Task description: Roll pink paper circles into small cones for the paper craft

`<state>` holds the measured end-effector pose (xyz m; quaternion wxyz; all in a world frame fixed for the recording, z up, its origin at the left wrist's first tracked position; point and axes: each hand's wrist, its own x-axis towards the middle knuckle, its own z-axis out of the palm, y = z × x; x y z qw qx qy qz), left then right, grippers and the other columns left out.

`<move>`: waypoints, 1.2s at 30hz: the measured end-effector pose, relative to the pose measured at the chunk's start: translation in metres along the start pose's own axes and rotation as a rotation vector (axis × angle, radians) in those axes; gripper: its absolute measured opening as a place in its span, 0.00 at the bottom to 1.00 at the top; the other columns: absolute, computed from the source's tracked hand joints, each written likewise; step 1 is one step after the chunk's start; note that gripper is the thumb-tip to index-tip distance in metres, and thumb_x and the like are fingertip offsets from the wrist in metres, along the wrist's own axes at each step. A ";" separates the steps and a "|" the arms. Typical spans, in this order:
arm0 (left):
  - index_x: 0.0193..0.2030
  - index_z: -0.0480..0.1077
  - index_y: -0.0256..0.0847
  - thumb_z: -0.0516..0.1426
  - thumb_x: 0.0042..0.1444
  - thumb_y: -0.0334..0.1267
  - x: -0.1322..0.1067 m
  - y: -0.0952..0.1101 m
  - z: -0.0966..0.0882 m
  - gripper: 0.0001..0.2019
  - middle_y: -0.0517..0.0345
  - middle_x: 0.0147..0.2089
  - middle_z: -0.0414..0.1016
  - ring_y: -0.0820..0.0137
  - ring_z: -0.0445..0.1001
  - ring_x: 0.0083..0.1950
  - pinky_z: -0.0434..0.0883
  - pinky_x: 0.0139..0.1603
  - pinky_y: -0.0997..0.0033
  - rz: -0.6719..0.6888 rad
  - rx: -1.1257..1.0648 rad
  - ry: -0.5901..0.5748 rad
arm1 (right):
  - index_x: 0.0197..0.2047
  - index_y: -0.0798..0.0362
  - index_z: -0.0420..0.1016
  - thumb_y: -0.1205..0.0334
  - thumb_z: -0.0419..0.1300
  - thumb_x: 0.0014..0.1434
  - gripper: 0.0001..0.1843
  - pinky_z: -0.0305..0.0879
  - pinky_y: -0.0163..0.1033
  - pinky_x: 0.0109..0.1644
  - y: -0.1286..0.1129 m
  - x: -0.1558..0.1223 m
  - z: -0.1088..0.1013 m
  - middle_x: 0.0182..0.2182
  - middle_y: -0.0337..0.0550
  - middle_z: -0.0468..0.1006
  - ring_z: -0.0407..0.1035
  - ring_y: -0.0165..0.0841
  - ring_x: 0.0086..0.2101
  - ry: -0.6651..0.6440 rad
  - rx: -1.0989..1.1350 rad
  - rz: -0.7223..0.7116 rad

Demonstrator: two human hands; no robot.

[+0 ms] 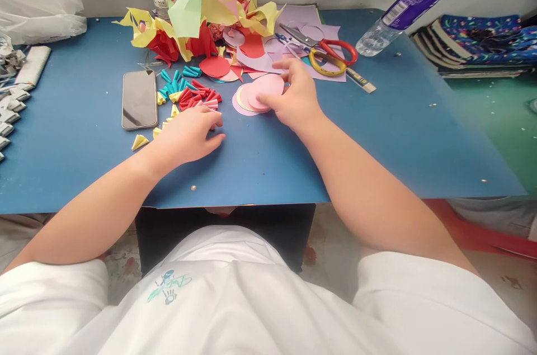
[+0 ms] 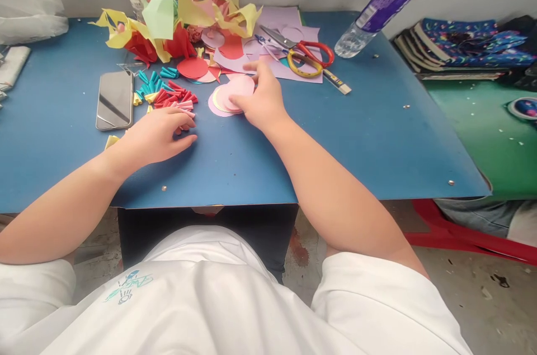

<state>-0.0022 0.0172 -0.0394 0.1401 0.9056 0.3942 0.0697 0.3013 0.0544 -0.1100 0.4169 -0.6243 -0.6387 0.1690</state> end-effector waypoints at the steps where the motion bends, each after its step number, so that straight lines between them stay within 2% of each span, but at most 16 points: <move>1: 0.60 0.85 0.37 0.59 0.73 0.47 0.000 0.001 0.000 0.21 0.36 0.66 0.86 0.42 0.85 0.68 0.83 0.70 0.42 -0.027 0.019 0.009 | 0.70 0.45 0.70 0.52 0.82 0.66 0.37 0.80 0.52 0.57 0.005 0.004 -0.001 0.49 0.44 0.89 0.79 0.39 0.45 0.019 0.019 0.000; 3: 0.64 0.85 0.36 0.58 0.73 0.46 -0.001 0.001 -0.002 0.23 0.35 0.67 0.86 0.41 0.85 0.68 0.84 0.69 0.41 -0.075 0.052 0.039 | 0.67 0.46 0.71 0.51 0.81 0.68 0.34 0.79 0.49 0.53 0.009 0.008 -0.003 0.44 0.42 0.88 0.78 0.37 0.42 0.041 0.061 0.002; 6: 0.64 0.86 0.37 0.59 0.72 0.46 -0.001 -0.001 -0.005 0.23 0.36 0.63 0.87 0.42 0.86 0.65 0.83 0.68 0.42 -0.099 0.066 0.080 | 0.63 0.47 0.73 0.54 0.80 0.68 0.28 0.78 0.50 0.51 -0.004 0.004 -0.003 0.38 0.40 0.88 0.81 0.39 0.39 -0.005 0.109 0.015; 10: 0.61 0.85 0.37 0.59 0.73 0.45 0.000 0.000 -0.006 0.20 0.40 0.57 0.88 0.48 0.87 0.58 0.83 0.62 0.49 0.032 0.008 0.041 | 0.63 0.43 0.74 0.53 0.80 0.66 0.28 0.80 0.52 0.46 -0.030 -0.016 0.001 0.27 0.31 0.82 0.81 0.42 0.31 -0.134 0.226 -0.016; 12: 0.61 0.85 0.38 0.59 0.73 0.44 -0.001 0.004 -0.003 0.19 0.43 0.55 0.88 0.51 0.87 0.54 0.82 0.56 0.53 0.114 -0.018 -0.008 | 0.60 0.40 0.74 0.50 0.81 0.65 0.27 0.79 0.50 0.39 -0.039 -0.028 0.001 0.26 0.30 0.82 0.78 0.41 0.26 -0.214 0.303 -0.008; 15: 0.66 0.82 0.40 0.60 0.73 0.41 -0.005 0.012 0.005 0.19 0.46 0.51 0.87 0.55 0.86 0.50 0.79 0.51 0.57 0.145 0.001 0.012 | 0.52 0.39 0.73 0.46 0.81 0.66 0.24 0.74 0.46 0.30 -0.047 -0.044 -0.002 0.27 0.31 0.83 0.74 0.38 0.23 -0.284 0.439 0.040; 17: 0.66 0.82 0.40 0.58 0.76 0.41 -0.008 0.017 0.010 0.18 0.48 0.47 0.86 0.55 0.86 0.48 0.77 0.46 0.59 0.154 0.023 0.063 | 0.48 0.40 0.74 0.44 0.79 0.68 0.20 0.76 0.45 0.31 -0.050 -0.053 -0.004 0.27 0.33 0.82 0.76 0.38 0.24 -0.331 0.509 0.036; 19: 0.60 0.83 0.42 0.56 0.79 0.42 -0.009 0.019 0.013 0.16 0.49 0.43 0.84 0.56 0.85 0.46 0.75 0.44 0.60 0.180 0.019 0.120 | 0.46 0.42 0.77 0.42 0.76 0.71 0.17 0.80 0.47 0.34 -0.050 -0.060 -0.005 0.31 0.37 0.84 0.79 0.39 0.28 -0.368 0.506 0.001; 22: 0.52 0.85 0.44 0.54 0.81 0.43 -0.009 0.020 0.013 0.17 0.52 0.37 0.80 0.58 0.84 0.42 0.75 0.43 0.60 0.191 -0.038 0.129 | 0.52 0.42 0.83 0.42 0.69 0.78 0.14 0.85 0.50 0.40 -0.047 -0.069 -0.009 0.40 0.43 0.89 0.84 0.42 0.35 -0.358 0.416 -0.096; 25: 0.49 0.85 0.45 0.55 0.79 0.42 -0.008 0.020 0.011 0.16 0.53 0.34 0.79 0.59 0.83 0.41 0.76 0.42 0.60 0.121 -0.105 0.084 | 0.55 0.41 0.84 0.49 0.66 0.80 0.09 0.86 0.52 0.44 -0.041 -0.074 -0.016 0.48 0.48 0.89 0.86 0.46 0.43 -0.274 0.254 -0.212; 28: 0.47 0.87 0.45 0.58 0.77 0.41 -0.007 0.021 0.012 0.14 0.53 0.36 0.81 0.60 0.84 0.41 0.77 0.42 0.60 0.066 -0.192 0.032 | 0.56 0.40 0.85 0.57 0.70 0.77 0.08 0.85 0.60 0.52 -0.039 -0.078 -0.025 0.61 0.55 0.87 0.84 0.54 0.55 -0.131 0.064 -0.466; 29: 0.47 0.87 0.46 0.59 0.77 0.41 -0.007 0.022 0.013 0.13 0.53 0.37 0.82 0.60 0.85 0.42 0.78 0.42 0.60 0.058 -0.217 0.030 | 0.58 0.40 0.84 0.59 0.72 0.75 0.10 0.84 0.62 0.56 -0.039 -0.079 -0.027 0.61 0.55 0.87 0.83 0.56 0.57 -0.120 0.040 -0.565; 31: 0.47 0.88 0.47 0.60 0.77 0.40 -0.010 0.024 0.014 0.12 0.53 0.42 0.85 0.62 0.85 0.43 0.79 0.44 0.61 0.061 -0.249 0.059 | 0.59 0.41 0.82 0.60 0.76 0.74 0.14 0.83 0.62 0.59 -0.040 -0.082 -0.031 0.54 0.50 0.91 0.84 0.53 0.54 -0.230 0.055 -0.719; 33: 0.48 0.88 0.47 0.61 0.77 0.39 -0.014 0.027 0.013 0.11 0.54 0.44 0.86 0.63 0.86 0.44 0.80 0.44 0.62 0.084 -0.257 0.095 | 0.58 0.43 0.80 0.67 0.73 0.75 0.14 0.83 0.56 0.53 -0.041 -0.084 -0.033 0.48 0.46 0.92 0.85 0.48 0.48 -0.343 0.048 -0.742; 36: 0.49 0.86 0.47 0.61 0.80 0.38 -0.020 0.030 0.012 0.11 0.53 0.47 0.86 0.63 0.86 0.45 0.81 0.43 0.62 0.109 -0.241 0.089 | 0.55 0.45 0.78 0.77 0.65 0.75 0.16 0.82 0.49 0.45 -0.041 -0.085 -0.033 0.43 0.43 0.91 0.84 0.42 0.42 -0.408 0.042 -0.735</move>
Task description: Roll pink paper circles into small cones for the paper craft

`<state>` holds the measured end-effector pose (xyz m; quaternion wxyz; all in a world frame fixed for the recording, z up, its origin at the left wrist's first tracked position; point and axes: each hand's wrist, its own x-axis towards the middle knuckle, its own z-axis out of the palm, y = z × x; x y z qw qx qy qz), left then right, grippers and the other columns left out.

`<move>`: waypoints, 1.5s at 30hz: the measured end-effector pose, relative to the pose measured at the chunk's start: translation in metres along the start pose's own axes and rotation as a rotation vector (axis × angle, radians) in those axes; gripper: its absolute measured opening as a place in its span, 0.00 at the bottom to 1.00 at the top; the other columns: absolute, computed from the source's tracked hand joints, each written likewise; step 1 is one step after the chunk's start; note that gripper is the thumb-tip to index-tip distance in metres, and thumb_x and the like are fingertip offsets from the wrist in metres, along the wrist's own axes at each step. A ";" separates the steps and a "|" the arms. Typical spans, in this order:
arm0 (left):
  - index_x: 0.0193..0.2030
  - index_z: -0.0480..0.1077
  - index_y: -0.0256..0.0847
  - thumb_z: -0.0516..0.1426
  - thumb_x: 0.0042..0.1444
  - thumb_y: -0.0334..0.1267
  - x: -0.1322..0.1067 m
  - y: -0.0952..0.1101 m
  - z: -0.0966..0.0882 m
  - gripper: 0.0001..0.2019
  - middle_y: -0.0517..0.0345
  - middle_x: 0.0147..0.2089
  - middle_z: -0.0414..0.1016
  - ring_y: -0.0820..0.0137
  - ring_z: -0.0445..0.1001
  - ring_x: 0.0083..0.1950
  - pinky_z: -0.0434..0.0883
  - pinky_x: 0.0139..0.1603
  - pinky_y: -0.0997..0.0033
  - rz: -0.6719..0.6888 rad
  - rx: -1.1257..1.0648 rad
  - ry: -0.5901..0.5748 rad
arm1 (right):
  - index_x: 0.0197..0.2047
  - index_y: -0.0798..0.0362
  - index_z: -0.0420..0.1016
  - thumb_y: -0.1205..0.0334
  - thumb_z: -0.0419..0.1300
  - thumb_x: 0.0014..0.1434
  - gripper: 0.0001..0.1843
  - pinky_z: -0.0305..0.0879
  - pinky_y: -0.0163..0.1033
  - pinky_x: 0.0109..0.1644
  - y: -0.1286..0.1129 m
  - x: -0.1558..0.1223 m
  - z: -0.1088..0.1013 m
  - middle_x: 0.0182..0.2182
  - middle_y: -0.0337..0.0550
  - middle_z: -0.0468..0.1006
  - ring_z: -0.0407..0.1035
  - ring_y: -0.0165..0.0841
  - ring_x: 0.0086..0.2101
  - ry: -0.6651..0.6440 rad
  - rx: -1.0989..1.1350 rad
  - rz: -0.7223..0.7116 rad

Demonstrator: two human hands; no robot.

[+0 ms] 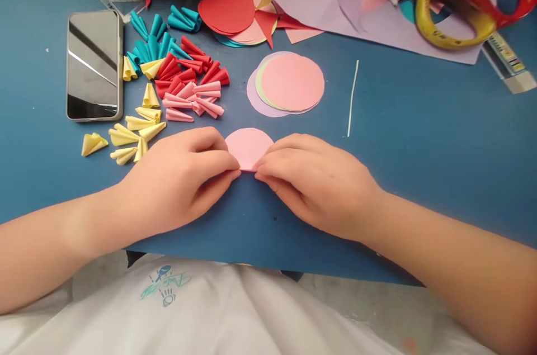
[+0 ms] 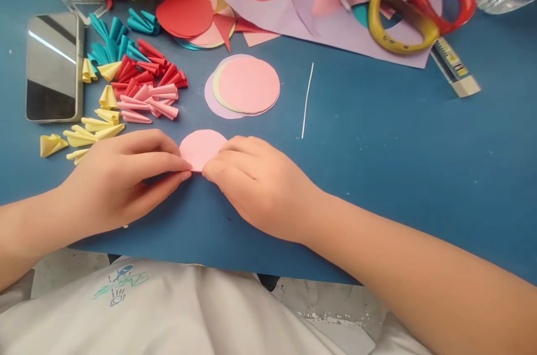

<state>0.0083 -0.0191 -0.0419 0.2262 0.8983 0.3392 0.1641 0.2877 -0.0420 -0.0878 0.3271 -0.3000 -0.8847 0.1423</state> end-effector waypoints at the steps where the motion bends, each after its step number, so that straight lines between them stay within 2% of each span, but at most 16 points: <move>1: 0.49 0.86 0.47 0.60 0.80 0.38 -0.001 0.000 0.000 0.11 0.53 0.49 0.86 0.63 0.86 0.46 0.81 0.45 0.61 -0.004 0.010 -0.017 | 0.54 0.46 0.77 0.79 0.64 0.75 0.16 0.82 0.49 0.44 0.000 0.000 0.000 0.42 0.43 0.91 0.83 0.41 0.41 0.003 0.004 -0.012; 5: 0.51 0.83 0.48 0.57 0.81 0.40 -0.002 -0.001 0.000 0.11 0.52 0.50 0.87 0.60 0.86 0.48 0.83 0.48 0.58 -0.037 0.046 -0.058 | 0.55 0.47 0.78 0.78 0.64 0.76 0.15 0.85 0.50 0.47 0.002 0.003 -0.002 0.43 0.45 0.91 0.82 0.43 0.41 0.010 -0.020 -0.068; 9: 0.55 0.83 0.51 0.53 0.82 0.42 -0.001 -0.002 0.002 0.15 0.52 0.49 0.87 0.58 0.85 0.46 0.80 0.43 0.58 -0.072 0.109 -0.084 | 0.56 0.45 0.82 0.76 0.64 0.77 0.15 0.85 0.53 0.47 -0.001 0.003 -0.002 0.44 0.47 0.89 0.82 0.45 0.42 0.017 -0.077 -0.010; 11: 0.55 0.84 0.50 0.50 0.82 0.39 -0.001 -0.001 0.002 0.18 0.51 0.49 0.87 0.58 0.84 0.45 0.79 0.42 0.57 -0.036 0.152 -0.110 | 0.54 0.47 0.83 0.76 0.65 0.76 0.13 0.84 0.54 0.47 -0.003 0.002 -0.001 0.44 0.50 0.88 0.81 0.46 0.42 0.025 -0.114 0.006; 14: 0.54 0.85 0.49 0.50 0.81 0.36 -0.003 0.001 0.000 0.19 0.50 0.49 0.86 0.58 0.82 0.45 0.79 0.44 0.56 0.046 0.235 -0.115 | 0.53 0.47 0.85 0.74 0.67 0.75 0.12 0.84 0.55 0.47 -0.005 0.001 -0.002 0.46 0.50 0.88 0.81 0.47 0.44 -0.018 -0.118 0.014; 20: 0.62 0.84 0.51 0.53 0.81 0.40 -0.007 0.003 -0.003 0.17 0.47 0.53 0.86 0.53 0.81 0.47 0.80 0.47 0.50 0.114 0.383 -0.113 | 0.50 0.47 0.88 0.76 0.66 0.75 0.14 0.83 0.56 0.50 -0.007 0.002 -0.003 0.46 0.50 0.87 0.80 0.47 0.45 -0.017 -0.109 0.019; 26: 0.65 0.82 0.43 0.53 0.82 0.39 -0.010 0.008 0.004 0.17 0.44 0.52 0.85 0.49 0.80 0.47 0.78 0.45 0.48 0.168 0.461 -0.087 | 0.49 0.45 0.88 0.74 0.66 0.76 0.13 0.83 0.54 0.51 -0.005 0.005 -0.007 0.45 0.48 0.88 0.81 0.46 0.45 -0.044 -0.063 0.047; 31: 0.67 0.81 0.46 0.54 0.81 0.39 -0.011 0.008 0.002 0.17 0.44 0.53 0.84 0.48 0.81 0.48 0.77 0.45 0.47 0.158 0.426 -0.102 | 0.50 0.46 0.86 0.75 0.66 0.76 0.12 0.85 0.53 0.49 -0.005 0.004 -0.007 0.46 0.49 0.89 0.81 0.46 0.44 -0.039 -0.092 0.020; 35: 0.71 0.78 0.47 0.57 0.78 0.36 -0.012 0.007 -0.005 0.19 0.45 0.56 0.85 0.48 0.81 0.48 0.80 0.45 0.45 0.210 0.437 -0.142 | 0.53 0.43 0.85 0.74 0.65 0.77 0.14 0.86 0.54 0.50 -0.006 0.002 -0.006 0.47 0.47 0.89 0.82 0.46 0.45 -0.032 -0.089 0.048; 41: 0.69 0.77 0.44 0.55 0.80 0.37 -0.011 0.006 -0.007 0.17 0.46 0.56 0.86 0.49 0.82 0.47 0.81 0.46 0.46 0.220 0.470 -0.144 | 0.53 0.46 0.85 0.74 0.66 0.77 0.12 0.85 0.55 0.49 -0.005 0.002 -0.008 0.47 0.50 0.89 0.82 0.47 0.45 -0.046 -0.081 0.030; 45: 0.68 0.79 0.45 0.55 0.80 0.41 -0.010 0.007 -0.005 0.17 0.45 0.56 0.86 0.49 0.82 0.47 0.81 0.45 0.46 0.204 0.454 -0.137 | 0.50 0.45 0.87 0.73 0.65 0.77 0.13 0.85 0.54 0.50 -0.005 0.004 -0.009 0.47 0.49 0.89 0.81 0.46 0.44 -0.081 -0.117 0.022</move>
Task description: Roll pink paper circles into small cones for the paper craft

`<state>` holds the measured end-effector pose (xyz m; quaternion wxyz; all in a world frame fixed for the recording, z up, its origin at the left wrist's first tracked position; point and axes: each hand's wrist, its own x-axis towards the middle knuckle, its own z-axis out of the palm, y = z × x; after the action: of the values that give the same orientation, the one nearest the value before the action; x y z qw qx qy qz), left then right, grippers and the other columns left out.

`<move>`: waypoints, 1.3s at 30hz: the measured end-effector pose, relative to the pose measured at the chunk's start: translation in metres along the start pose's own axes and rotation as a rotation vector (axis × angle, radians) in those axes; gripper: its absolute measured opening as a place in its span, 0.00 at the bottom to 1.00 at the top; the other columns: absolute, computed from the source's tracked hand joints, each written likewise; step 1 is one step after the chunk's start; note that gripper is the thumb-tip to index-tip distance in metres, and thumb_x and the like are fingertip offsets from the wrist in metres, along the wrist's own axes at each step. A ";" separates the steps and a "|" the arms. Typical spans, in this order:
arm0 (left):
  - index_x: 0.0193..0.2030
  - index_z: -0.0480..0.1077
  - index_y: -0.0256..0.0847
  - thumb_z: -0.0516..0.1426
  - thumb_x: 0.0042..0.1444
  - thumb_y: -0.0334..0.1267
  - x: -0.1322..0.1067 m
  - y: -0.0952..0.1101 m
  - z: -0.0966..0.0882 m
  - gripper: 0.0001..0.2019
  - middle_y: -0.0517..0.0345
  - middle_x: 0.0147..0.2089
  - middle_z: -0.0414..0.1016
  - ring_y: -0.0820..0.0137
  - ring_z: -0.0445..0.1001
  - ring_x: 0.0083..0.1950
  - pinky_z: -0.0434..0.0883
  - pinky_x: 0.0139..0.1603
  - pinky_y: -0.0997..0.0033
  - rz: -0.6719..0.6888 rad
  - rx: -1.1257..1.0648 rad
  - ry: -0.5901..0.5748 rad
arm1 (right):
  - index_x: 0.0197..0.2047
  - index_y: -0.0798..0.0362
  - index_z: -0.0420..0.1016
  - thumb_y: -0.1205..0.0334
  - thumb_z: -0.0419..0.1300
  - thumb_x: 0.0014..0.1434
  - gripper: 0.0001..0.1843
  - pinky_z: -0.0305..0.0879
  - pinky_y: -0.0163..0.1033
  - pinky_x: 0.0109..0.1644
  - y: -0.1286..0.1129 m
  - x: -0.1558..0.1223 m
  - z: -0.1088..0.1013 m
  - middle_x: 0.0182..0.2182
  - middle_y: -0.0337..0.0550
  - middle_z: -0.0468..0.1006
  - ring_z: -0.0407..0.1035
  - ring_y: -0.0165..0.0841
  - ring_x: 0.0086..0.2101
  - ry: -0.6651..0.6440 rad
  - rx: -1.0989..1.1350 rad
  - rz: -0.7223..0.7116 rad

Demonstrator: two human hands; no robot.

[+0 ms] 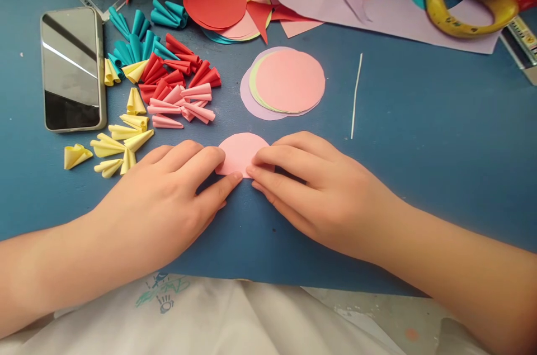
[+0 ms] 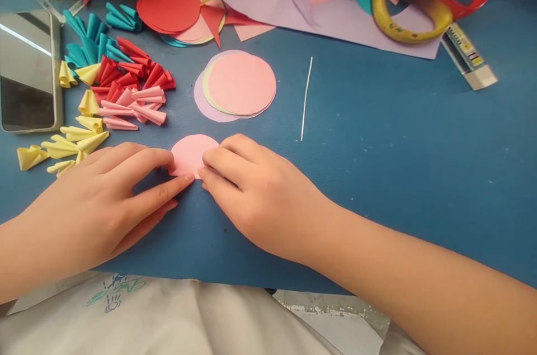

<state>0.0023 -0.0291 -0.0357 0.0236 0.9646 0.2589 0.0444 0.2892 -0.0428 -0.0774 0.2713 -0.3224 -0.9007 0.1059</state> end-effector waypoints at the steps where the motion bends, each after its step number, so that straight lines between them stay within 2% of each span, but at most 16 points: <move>1: 0.68 0.79 0.45 0.54 0.81 0.41 0.000 0.000 0.000 0.17 0.45 0.56 0.86 0.48 0.83 0.48 0.81 0.45 0.46 -0.006 0.005 -0.004 | 0.49 0.45 0.87 0.73 0.65 0.77 0.13 0.85 0.53 0.49 0.000 0.000 0.000 0.46 0.49 0.89 0.81 0.46 0.44 -0.006 -0.012 -0.009; 9: 0.65 0.82 0.43 0.51 0.82 0.42 0.000 0.003 -0.001 0.20 0.42 0.57 0.86 0.49 0.83 0.48 0.81 0.42 0.47 -0.016 0.028 -0.011 | 0.49 0.46 0.89 0.75 0.62 0.77 0.16 0.81 0.49 0.41 -0.002 0.001 -0.004 0.42 0.49 0.87 0.82 0.45 0.42 -0.022 -0.124 -0.075; 12: 0.64 0.83 0.40 0.52 0.81 0.39 0.000 0.006 -0.005 0.19 0.41 0.57 0.86 0.48 0.84 0.48 0.81 0.42 0.48 -0.026 0.023 -0.042 | 0.51 0.53 0.89 0.76 0.61 0.78 0.15 0.83 0.49 0.41 -0.005 0.002 -0.008 0.43 0.52 0.88 0.83 0.46 0.43 -0.063 -0.182 -0.111; 15: 0.65 0.82 0.37 0.53 0.81 0.38 0.000 0.009 -0.008 0.18 0.41 0.59 0.86 0.49 0.85 0.49 0.82 0.44 0.49 -0.047 -0.005 -0.070 | 0.45 0.60 0.89 0.78 0.62 0.76 0.13 0.84 0.51 0.41 -0.008 0.003 -0.013 0.43 0.57 0.89 0.84 0.47 0.42 -0.112 -0.183 -0.129; 20: 0.60 0.84 0.38 0.54 0.83 0.39 0.000 0.012 -0.012 0.17 0.46 0.59 0.87 0.57 0.86 0.50 0.84 0.49 0.57 -0.101 -0.048 -0.057 | 0.33 0.55 0.85 0.78 0.61 0.75 0.20 0.81 0.52 0.35 -0.012 0.004 -0.022 0.43 0.60 0.90 0.84 0.48 0.39 -0.139 -0.136 -0.098; 22: 0.58 0.85 0.35 0.53 0.83 0.37 0.001 0.013 -0.014 0.17 0.43 0.60 0.88 0.57 0.87 0.51 0.85 0.52 0.57 -0.088 -0.041 -0.035 | 0.33 0.55 0.85 0.77 0.60 0.75 0.19 0.85 0.52 0.38 -0.012 0.004 -0.022 0.43 0.60 0.91 0.85 0.48 0.40 -0.143 -0.109 -0.083; 25: 0.53 0.86 0.34 0.53 0.83 0.35 0.002 0.011 -0.015 0.18 0.42 0.58 0.90 0.56 0.87 0.53 0.86 0.56 0.56 -0.094 -0.056 0.000 | 0.36 0.54 0.84 0.78 0.61 0.73 0.16 0.89 0.52 0.48 -0.008 0.003 -0.019 0.44 0.59 0.91 0.85 0.49 0.45 -0.097 -0.059 -0.079; 27: 0.48 0.85 0.37 0.56 0.83 0.38 0.001 0.008 -0.014 0.16 0.45 0.57 0.90 0.58 0.87 0.52 0.86 0.55 0.57 -0.126 -0.104 0.022 | 0.37 0.52 0.82 0.77 0.64 0.73 0.14 0.88 0.53 0.50 -0.003 0.002 -0.014 0.43 0.56 0.90 0.83 0.48 0.44 -0.030 -0.025 -0.092; 29: 0.44 0.83 0.39 0.58 0.82 0.41 0.000 0.003 -0.011 0.15 0.47 0.56 0.90 0.58 0.86 0.50 0.84 0.54 0.56 -0.149 -0.148 0.050 | 0.44 0.53 0.82 0.71 0.68 0.76 0.06 0.86 0.56 0.49 0.003 0.001 -0.009 0.44 0.56 0.89 0.81 0.48 0.44 0.024 0.003 -0.101; 30: 0.44 0.82 0.39 0.59 0.81 0.41 0.000 0.001 -0.009 0.14 0.47 0.55 0.90 0.58 0.86 0.49 0.84 0.53 0.56 -0.153 -0.157 0.060 | 0.49 0.55 0.82 0.68 0.69 0.77 0.01 0.86 0.58 0.51 0.006 0.000 -0.006 0.46 0.56 0.89 0.81 0.49 0.45 0.037 0.008 -0.083; 33: 0.47 0.81 0.39 0.60 0.81 0.42 0.001 -0.002 -0.004 0.12 0.47 0.53 0.89 0.57 0.85 0.48 0.81 0.50 0.55 -0.158 -0.161 0.079 | 0.58 0.55 0.82 0.61 0.70 0.78 0.10 0.84 0.60 0.55 0.008 -0.002 0.000 0.51 0.60 0.86 0.80 0.52 0.49 0.041 -0.014 0.035; 36: 0.54 0.81 0.38 0.59 0.81 0.41 0.003 -0.002 0.000 0.11 0.45 0.52 0.87 0.55 0.84 0.48 0.81 0.49 0.53 -0.145 -0.158 0.084 | 0.53 0.52 0.85 0.64 0.68 0.79 0.04 0.82 0.60 0.54 0.003 -0.003 0.003 0.53 0.60 0.85 0.78 0.53 0.50 0.028 -0.064 0.074; 39: 0.65 0.81 0.39 0.58 0.81 0.36 0.004 -0.001 0.002 0.13 0.46 0.53 0.86 0.56 0.83 0.49 0.81 0.51 0.54 -0.102 -0.142 0.106 | 0.48 0.50 0.85 0.71 0.68 0.77 0.07 0.81 0.59 0.53 -0.003 -0.003 0.003 0.52 0.56 0.88 0.80 0.51 0.52 0.102 -0.115 -0.006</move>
<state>0.0054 -0.0263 -0.0377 0.0804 0.9423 0.3049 0.1123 0.2881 -0.0473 -0.0802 0.2981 -0.3398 -0.8913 0.0367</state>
